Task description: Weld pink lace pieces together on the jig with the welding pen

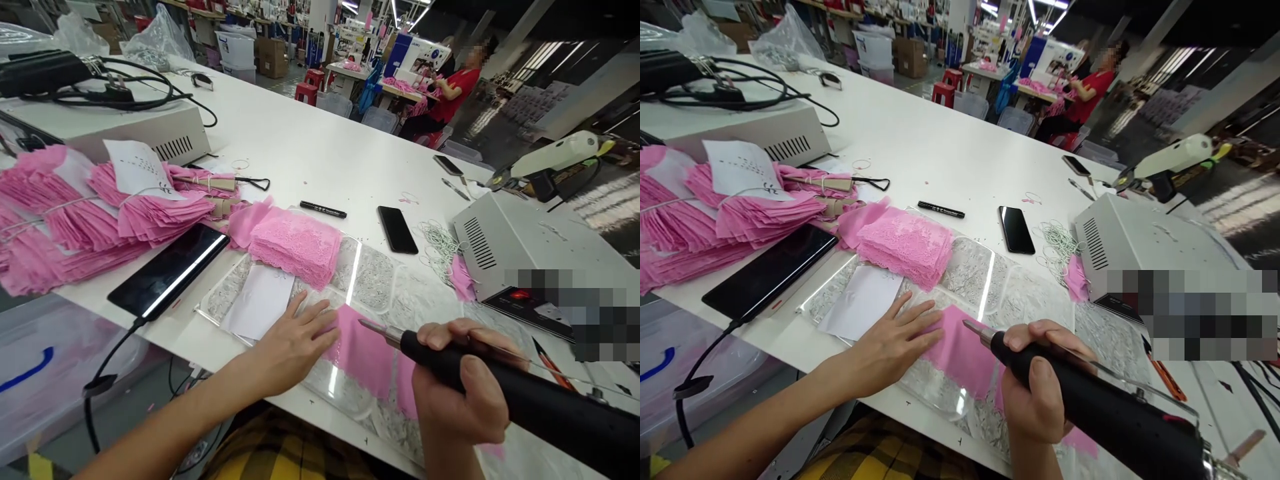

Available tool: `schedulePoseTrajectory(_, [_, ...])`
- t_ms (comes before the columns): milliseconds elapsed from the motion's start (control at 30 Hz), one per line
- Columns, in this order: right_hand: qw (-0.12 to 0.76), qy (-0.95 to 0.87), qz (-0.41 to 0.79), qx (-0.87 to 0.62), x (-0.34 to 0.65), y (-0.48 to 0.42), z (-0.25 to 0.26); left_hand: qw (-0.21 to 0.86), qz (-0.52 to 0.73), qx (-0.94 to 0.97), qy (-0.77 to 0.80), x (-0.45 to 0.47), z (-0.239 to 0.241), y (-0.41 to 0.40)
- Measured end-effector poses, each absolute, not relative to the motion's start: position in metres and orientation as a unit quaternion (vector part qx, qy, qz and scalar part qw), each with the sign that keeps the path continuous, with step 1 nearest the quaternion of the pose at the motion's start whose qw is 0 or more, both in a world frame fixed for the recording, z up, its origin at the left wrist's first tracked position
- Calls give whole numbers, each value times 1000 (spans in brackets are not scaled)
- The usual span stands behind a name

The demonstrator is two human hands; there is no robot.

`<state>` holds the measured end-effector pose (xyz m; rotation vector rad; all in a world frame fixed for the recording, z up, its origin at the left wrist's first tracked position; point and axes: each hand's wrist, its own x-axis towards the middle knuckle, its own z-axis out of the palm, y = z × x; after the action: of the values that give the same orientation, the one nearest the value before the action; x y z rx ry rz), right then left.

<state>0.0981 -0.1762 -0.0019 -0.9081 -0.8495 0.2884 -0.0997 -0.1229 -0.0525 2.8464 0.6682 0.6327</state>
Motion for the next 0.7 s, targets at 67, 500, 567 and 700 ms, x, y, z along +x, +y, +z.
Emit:
schedulePoseTrajectory(67, [800,-402,136,-423,96,-173,-1,72,212,949,223,-99,-54,-123])
schedulePoseTrajectory(500, [787,-428,160,-414,88,-150,-12,60,232,945,223,-97,-57,-123])
schedulePoseTrajectory(567, [786,-428,162,-415,88,-150,-13,61,229,945,226,-98,-56,-123])
schedulePoseTrajectory(700, [789,-421,161,-418,88,-149,-13,60,237,943,226,-98,-56,-123])
